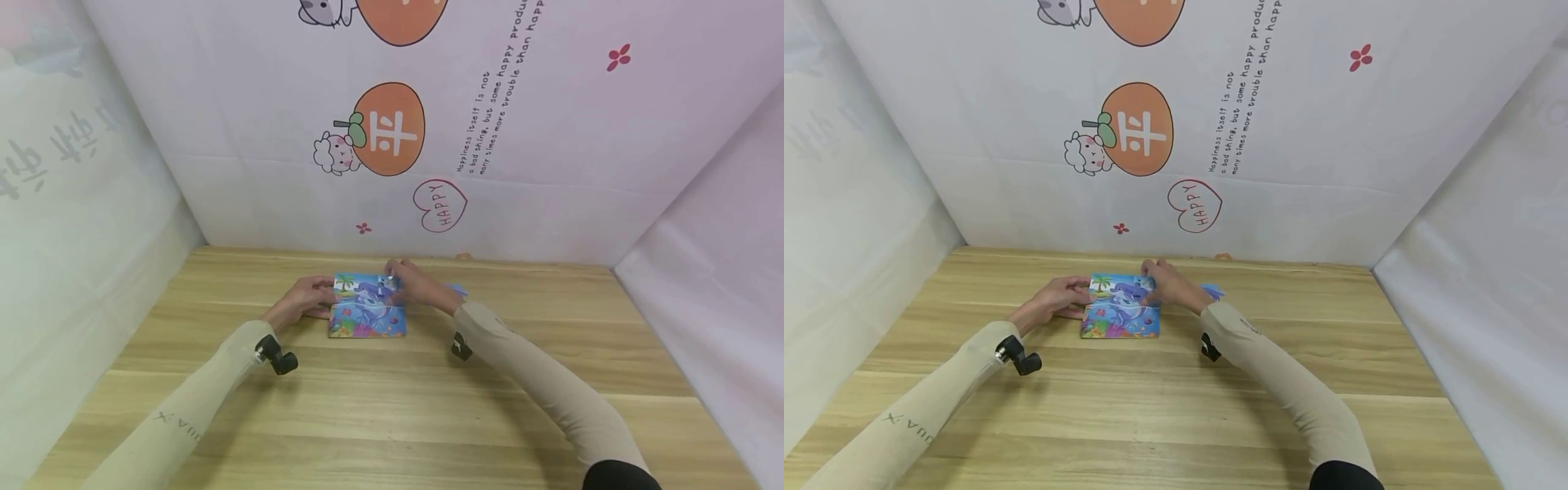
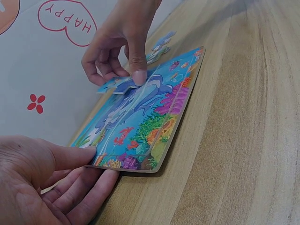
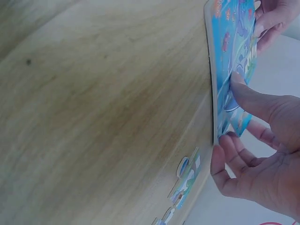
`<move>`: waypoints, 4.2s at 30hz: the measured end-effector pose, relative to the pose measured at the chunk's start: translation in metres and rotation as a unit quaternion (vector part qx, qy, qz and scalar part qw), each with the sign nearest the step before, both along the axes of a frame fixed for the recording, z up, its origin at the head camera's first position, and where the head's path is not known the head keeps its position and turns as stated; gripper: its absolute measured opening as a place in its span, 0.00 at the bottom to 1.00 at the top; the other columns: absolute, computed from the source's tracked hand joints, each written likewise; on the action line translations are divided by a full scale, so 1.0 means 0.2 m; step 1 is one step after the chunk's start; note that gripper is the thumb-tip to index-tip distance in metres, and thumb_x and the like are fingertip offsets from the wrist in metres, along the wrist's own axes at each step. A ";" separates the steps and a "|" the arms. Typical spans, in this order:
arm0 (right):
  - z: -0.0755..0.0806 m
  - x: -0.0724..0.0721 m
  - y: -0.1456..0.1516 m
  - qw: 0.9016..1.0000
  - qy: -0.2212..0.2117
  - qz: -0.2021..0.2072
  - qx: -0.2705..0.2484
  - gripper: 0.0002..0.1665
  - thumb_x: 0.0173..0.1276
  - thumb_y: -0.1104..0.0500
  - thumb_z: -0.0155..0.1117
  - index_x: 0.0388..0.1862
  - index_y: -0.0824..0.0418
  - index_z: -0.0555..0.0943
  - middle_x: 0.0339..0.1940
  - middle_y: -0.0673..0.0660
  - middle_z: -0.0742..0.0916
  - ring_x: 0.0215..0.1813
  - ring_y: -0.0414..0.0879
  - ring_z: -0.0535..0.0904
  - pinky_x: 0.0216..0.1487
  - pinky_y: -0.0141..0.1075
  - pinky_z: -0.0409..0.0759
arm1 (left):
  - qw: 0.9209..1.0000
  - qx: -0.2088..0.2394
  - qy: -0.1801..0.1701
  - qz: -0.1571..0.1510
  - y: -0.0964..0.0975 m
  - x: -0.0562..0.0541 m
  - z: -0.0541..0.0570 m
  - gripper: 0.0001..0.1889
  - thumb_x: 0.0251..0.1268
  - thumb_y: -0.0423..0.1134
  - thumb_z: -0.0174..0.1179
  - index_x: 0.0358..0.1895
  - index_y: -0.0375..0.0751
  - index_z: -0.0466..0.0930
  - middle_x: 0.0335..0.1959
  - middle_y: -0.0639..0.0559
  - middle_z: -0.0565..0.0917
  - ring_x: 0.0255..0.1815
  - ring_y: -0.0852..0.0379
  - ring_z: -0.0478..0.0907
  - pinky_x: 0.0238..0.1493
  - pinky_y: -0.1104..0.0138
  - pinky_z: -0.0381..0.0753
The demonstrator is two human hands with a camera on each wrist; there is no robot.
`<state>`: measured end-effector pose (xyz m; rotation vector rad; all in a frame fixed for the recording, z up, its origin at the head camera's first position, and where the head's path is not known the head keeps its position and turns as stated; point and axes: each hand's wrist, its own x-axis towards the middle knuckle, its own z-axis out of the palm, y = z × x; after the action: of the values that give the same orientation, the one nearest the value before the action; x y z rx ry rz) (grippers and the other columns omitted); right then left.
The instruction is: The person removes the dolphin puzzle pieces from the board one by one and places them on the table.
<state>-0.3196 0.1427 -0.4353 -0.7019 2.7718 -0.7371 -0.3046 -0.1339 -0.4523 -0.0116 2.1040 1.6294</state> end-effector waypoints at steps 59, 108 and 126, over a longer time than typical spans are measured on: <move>0.17 -0.04 0.74 0.943 -0.174 -0.111 -0.259 0.22 0.76 0.73 0.56 0.66 0.80 0.71 0.50 0.66 0.84 0.46 0.46 0.85 0.63 0.54 0.88 | 1.000 0.010 -0.001 0.003 -0.01 0.00 -0.01 0.36 0.75 0.29 0.61 0.81 0.30 0.57 0.66 0.27 0.76 0.36 0.59 0.86 0.39 0.68 0.93; 0.02 0.04 0.91 0.984 -0.077 -0.158 -0.044 0.12 0.68 0.69 0.70 0.44 0.79 0.80 0.38 0.69 0.88 0.36 0.52 0.86 0.42 0.44 0.93 | 1.000 0.004 -0.004 0.005 -0.01 0.00 -0.02 0.35 0.75 0.31 0.62 0.81 0.32 0.58 0.67 0.29 0.77 0.39 0.58 0.87 0.39 0.69 0.94; 0.00 0.02 0.91 0.986 -0.074 -0.146 -0.045 0.08 0.71 0.69 0.67 0.46 0.73 0.82 0.42 0.67 0.87 0.41 0.52 0.83 0.42 0.40 0.91 | 1.000 0.017 -0.006 -0.021 -0.04 0.00 -0.01 0.36 0.77 0.33 0.60 0.82 0.30 0.55 0.69 0.28 0.76 0.52 0.51 0.85 0.49 0.65 0.93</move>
<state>-0.3150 0.3242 -0.4358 -0.2430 2.7460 -0.9320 -0.3049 -0.1421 -0.4542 0.0331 2.0529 1.6374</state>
